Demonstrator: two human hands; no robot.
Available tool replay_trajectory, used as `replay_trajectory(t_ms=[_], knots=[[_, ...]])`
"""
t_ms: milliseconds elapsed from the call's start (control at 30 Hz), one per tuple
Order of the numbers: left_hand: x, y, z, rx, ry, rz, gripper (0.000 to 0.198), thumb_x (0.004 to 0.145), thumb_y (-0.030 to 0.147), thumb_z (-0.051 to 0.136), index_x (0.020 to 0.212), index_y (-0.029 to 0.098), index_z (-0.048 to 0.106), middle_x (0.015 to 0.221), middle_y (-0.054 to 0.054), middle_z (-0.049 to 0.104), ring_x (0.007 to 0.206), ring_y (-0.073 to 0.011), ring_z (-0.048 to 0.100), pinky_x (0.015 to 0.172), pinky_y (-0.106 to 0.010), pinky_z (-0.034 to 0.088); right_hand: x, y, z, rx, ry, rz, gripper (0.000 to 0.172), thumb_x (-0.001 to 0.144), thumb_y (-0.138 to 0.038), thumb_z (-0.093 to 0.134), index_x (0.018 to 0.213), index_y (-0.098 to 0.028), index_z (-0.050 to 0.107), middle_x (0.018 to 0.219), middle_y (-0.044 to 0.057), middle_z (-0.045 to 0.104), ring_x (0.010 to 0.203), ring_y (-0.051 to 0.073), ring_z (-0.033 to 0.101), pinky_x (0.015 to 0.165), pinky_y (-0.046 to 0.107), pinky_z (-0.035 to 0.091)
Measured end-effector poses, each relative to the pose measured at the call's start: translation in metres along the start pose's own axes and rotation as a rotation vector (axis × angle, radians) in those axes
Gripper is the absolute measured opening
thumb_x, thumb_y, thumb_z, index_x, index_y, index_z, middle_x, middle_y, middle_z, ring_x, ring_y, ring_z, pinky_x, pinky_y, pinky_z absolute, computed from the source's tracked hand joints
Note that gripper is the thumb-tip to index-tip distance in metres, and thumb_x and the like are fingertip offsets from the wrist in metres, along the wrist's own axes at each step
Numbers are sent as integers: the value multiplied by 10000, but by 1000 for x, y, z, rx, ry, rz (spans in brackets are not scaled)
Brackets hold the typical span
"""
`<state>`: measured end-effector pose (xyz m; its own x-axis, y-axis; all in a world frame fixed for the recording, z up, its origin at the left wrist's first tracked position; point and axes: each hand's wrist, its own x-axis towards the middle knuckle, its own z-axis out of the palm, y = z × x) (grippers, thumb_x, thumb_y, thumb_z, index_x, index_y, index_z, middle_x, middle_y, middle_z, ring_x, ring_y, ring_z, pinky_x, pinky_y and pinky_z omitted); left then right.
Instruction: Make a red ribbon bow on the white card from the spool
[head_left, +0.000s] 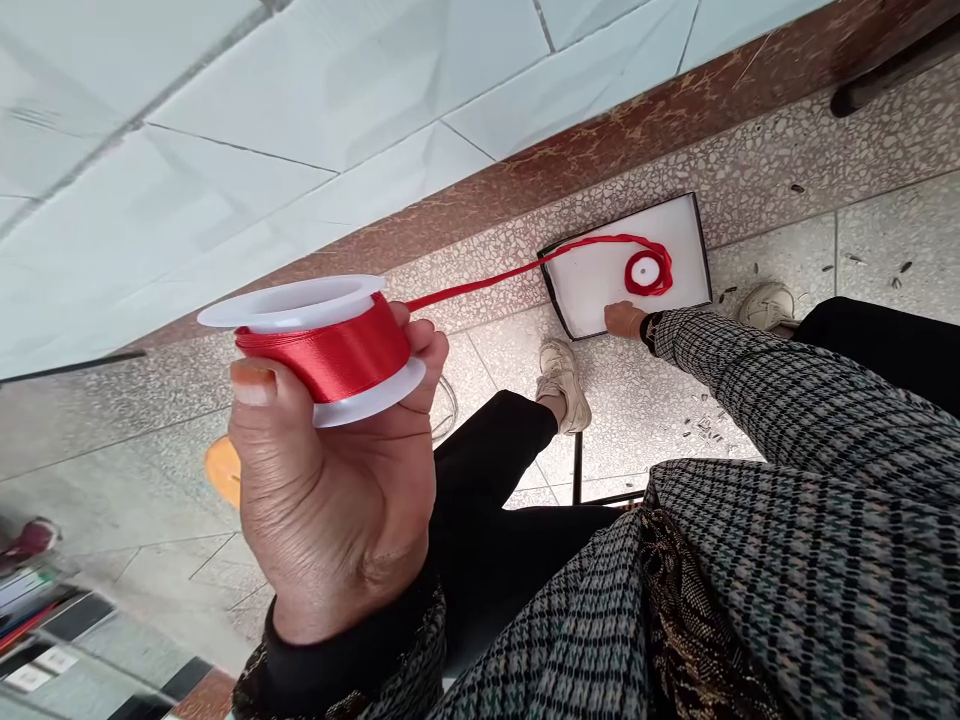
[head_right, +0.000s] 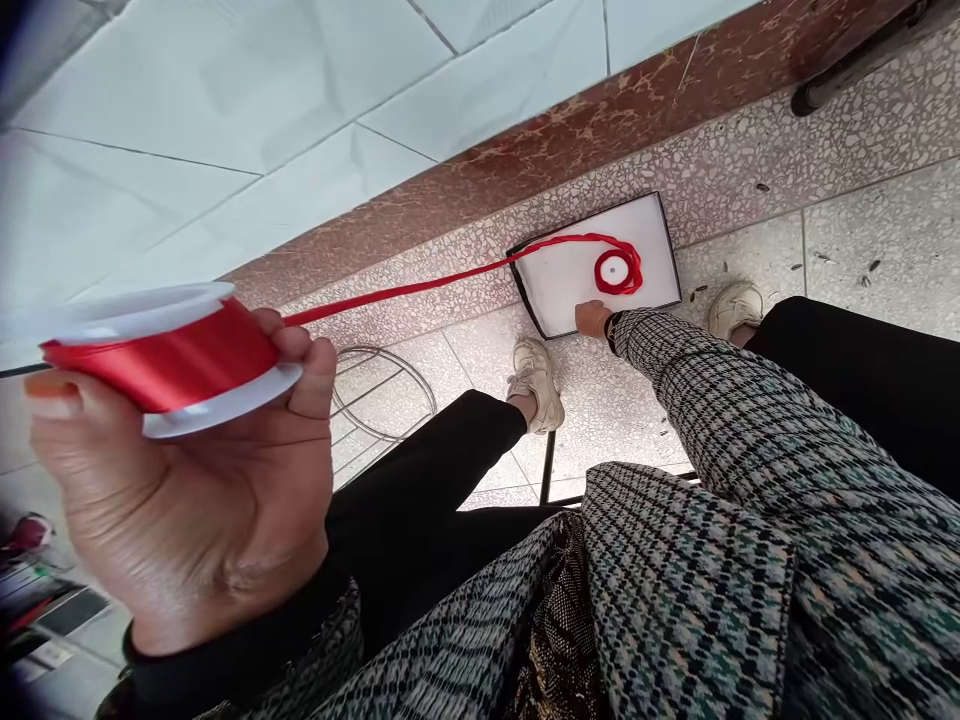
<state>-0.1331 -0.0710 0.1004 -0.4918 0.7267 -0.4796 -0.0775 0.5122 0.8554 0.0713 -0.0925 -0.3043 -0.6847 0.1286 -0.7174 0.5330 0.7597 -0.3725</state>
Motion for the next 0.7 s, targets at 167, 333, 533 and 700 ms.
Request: replay_trajectory(t_ms=[167,333,533,700], knots=[[-3,1,-3,11,-78,19,244,993,616,603,1128,449,718,1451,185,688,1597,-310,410,1238,-504,553,3,1,-5,47,-18,28,314,887,90,512,1054,56,776,1156,346,714,1193,432,676,838,491,595],[1,-6,0,-59,-55,13,249,935,582,709,1100,401,749,1353,116,759,1454,-301,601,1168,-462,601,-5,16,-4,135,53,35,364,938,88,470,1200,62,721,1209,325,698,1142,364,710,856,409,569],[15,-32,10,-265,-47,54,259,901,451,805,987,207,785,1024,-11,799,943,-148,777,972,-336,682,-18,30,-3,298,145,167,273,996,3,524,1203,21,700,1127,264,745,1040,309,748,810,333,538],[28,-62,17,-139,-127,-20,305,832,484,850,877,195,765,962,-39,783,927,-167,764,960,-353,663,-31,43,-8,456,221,395,245,1046,-137,541,1197,-41,708,1131,204,770,1028,281,752,781,289,538]])
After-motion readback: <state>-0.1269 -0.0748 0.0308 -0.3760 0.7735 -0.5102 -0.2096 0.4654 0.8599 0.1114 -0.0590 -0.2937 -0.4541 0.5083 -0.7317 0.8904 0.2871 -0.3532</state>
